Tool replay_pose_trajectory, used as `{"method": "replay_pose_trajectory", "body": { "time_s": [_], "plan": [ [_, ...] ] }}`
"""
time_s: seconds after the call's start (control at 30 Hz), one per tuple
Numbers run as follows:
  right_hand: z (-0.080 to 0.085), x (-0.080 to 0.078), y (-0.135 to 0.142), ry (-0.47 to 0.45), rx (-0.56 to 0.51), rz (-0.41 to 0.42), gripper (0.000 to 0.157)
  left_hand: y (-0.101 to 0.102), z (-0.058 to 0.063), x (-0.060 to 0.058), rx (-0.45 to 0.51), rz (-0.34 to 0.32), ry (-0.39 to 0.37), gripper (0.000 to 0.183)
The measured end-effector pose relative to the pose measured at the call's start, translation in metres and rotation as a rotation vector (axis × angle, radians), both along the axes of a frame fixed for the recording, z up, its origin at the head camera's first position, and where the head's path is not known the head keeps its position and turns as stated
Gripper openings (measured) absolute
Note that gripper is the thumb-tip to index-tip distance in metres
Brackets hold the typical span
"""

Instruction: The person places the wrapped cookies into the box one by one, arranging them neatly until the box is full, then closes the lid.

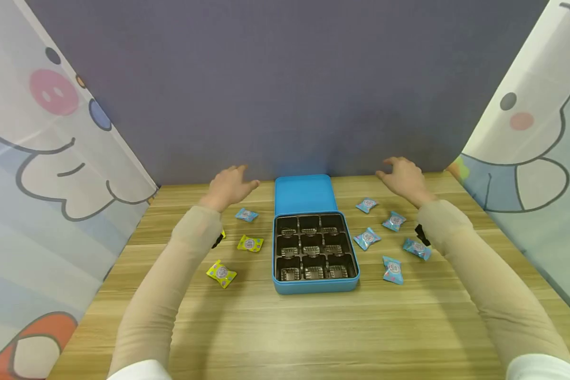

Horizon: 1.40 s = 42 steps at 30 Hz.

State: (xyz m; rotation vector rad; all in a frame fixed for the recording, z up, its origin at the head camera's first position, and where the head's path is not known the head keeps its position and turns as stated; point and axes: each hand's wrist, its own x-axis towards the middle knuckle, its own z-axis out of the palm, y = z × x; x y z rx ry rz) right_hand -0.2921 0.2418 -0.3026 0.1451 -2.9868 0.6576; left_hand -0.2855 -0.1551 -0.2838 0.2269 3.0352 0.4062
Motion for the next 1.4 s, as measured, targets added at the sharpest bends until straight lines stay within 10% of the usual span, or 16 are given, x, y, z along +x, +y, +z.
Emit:
{"method": "replay_pose_trajectory", "body": {
  "time_s": [0.77,1.4],
  "plan": [
    [-0.032,0.024,0.023,-0.157,-0.281,0.045,0.054,0.000,-0.059,0.034,0.874,0.007,-0.095,0.033],
    [-0.069,0.031,0.021,-0.165,-0.279,0.182,0.041,0.010,-0.117,0.006,0.823,-0.113,-0.197,0.036]
  ]
}}
